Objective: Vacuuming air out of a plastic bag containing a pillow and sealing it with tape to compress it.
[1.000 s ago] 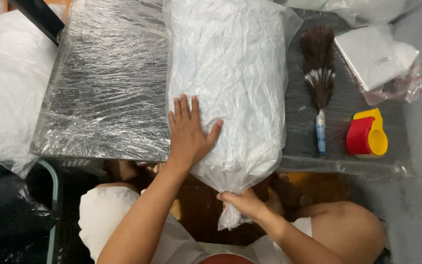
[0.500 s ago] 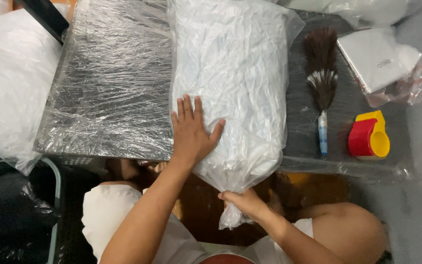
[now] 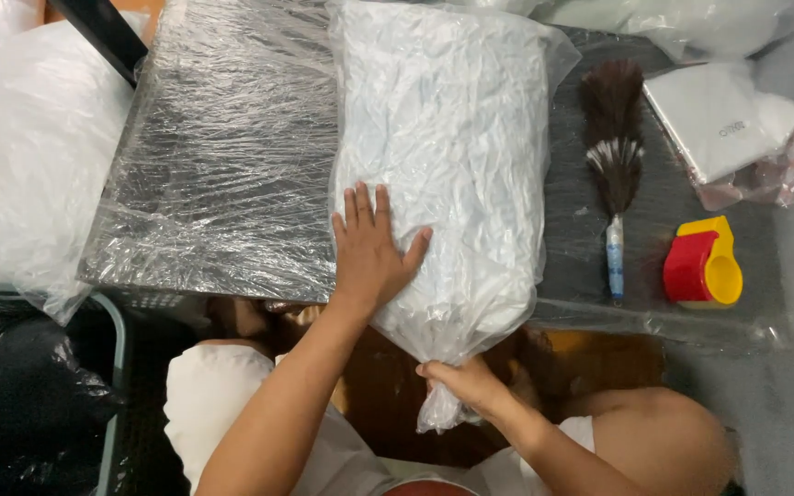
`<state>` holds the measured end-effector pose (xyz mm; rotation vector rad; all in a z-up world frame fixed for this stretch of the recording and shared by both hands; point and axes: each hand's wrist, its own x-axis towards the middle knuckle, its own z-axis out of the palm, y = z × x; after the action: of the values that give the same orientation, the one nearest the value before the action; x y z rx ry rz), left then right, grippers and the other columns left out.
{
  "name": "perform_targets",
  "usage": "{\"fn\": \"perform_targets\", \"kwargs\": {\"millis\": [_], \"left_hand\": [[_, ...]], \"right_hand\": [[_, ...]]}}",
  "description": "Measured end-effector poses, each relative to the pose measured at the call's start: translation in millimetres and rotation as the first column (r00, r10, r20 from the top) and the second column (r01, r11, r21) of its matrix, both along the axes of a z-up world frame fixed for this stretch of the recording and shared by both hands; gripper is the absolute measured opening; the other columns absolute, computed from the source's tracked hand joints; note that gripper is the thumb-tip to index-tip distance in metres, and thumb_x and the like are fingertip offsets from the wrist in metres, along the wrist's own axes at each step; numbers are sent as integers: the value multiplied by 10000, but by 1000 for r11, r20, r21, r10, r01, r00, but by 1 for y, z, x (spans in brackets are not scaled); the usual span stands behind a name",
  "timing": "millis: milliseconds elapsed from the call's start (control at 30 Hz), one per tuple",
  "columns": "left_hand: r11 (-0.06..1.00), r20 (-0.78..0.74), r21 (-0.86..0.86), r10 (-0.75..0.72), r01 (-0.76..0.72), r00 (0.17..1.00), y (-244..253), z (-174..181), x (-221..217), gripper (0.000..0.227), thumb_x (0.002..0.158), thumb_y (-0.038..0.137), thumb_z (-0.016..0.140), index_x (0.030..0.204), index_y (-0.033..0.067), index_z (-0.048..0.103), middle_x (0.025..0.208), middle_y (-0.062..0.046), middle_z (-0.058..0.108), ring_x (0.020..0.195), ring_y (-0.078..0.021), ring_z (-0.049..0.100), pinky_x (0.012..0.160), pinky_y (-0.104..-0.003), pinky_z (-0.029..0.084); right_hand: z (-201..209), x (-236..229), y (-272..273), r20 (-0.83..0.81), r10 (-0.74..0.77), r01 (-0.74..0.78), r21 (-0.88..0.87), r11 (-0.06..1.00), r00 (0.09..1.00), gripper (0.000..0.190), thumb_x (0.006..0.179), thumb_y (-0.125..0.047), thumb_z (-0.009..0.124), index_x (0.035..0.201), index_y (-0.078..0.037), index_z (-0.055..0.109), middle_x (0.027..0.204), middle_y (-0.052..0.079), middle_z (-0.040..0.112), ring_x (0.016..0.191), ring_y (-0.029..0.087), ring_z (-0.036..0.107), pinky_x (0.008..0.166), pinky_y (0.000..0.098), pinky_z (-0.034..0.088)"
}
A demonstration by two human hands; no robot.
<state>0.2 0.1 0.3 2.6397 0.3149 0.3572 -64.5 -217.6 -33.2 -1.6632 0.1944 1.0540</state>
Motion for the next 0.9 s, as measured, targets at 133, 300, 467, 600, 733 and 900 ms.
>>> {"fn": "perform_targets", "kwargs": {"millis": [133,300,467,600,733,900], "left_hand": [[1000,-5,12,6,-6,1000,0,-1,0,958,968,624,470,1539,-120,277,1587,-410,217,1508,-530,146,1168,-667,134],[1000,-7,16,9,-9,1000,0,-4,1,959,974,632,459,1544,-116,271,1597,-404,198,1509,-529,146,1172,-670,129],[1000,-27,13,1,0,1000,0,-3,1,961,978,629,455,1539,-129,271,1593,-413,189,1507,-535,139,1168,-672,130],[1000,-38,9,-2,3,999,0,-1,1,964,978,629,450,1536,-135,268,1590,-417,193,1506,-536,136,1169,-669,121],[1000,-13,17,-3,3,1000,-1,-2,1,953,978,613,469,1531,-140,280,1587,-418,206,1503,-540,153,1167,-674,136],[1000,-54,14,-6,7,999,-1,0,1,961,983,622,456,1537,-138,257,1591,-418,185,1507,-537,128,1164,-680,121]], "right_hand": [[-6,0,-1,13,2,-2,-2,1000,1000,130,815,-73,707,817,56,724,649,128,656,570,222,595,554,310,485],[-12,0,-3,31,26,-25,-36,999,999,170,820,-114,738,769,48,749,667,111,682,607,209,617,596,294,499],[-12,-1,-3,12,-13,13,9,1000,1000,128,818,-59,723,832,67,743,667,132,674,594,226,618,575,312,504],[-11,-1,-2,1,-12,12,-13,1000,1000,122,818,-60,720,813,60,737,646,129,668,586,230,627,575,314,514],[-8,0,-1,5,8,-8,-28,1000,1000,115,817,-70,718,808,43,740,639,113,663,584,219,623,582,309,513],[-6,1,-1,20,31,-30,-29,999,999,146,811,-86,708,857,48,744,687,122,679,632,224,630,618,307,513]]}}
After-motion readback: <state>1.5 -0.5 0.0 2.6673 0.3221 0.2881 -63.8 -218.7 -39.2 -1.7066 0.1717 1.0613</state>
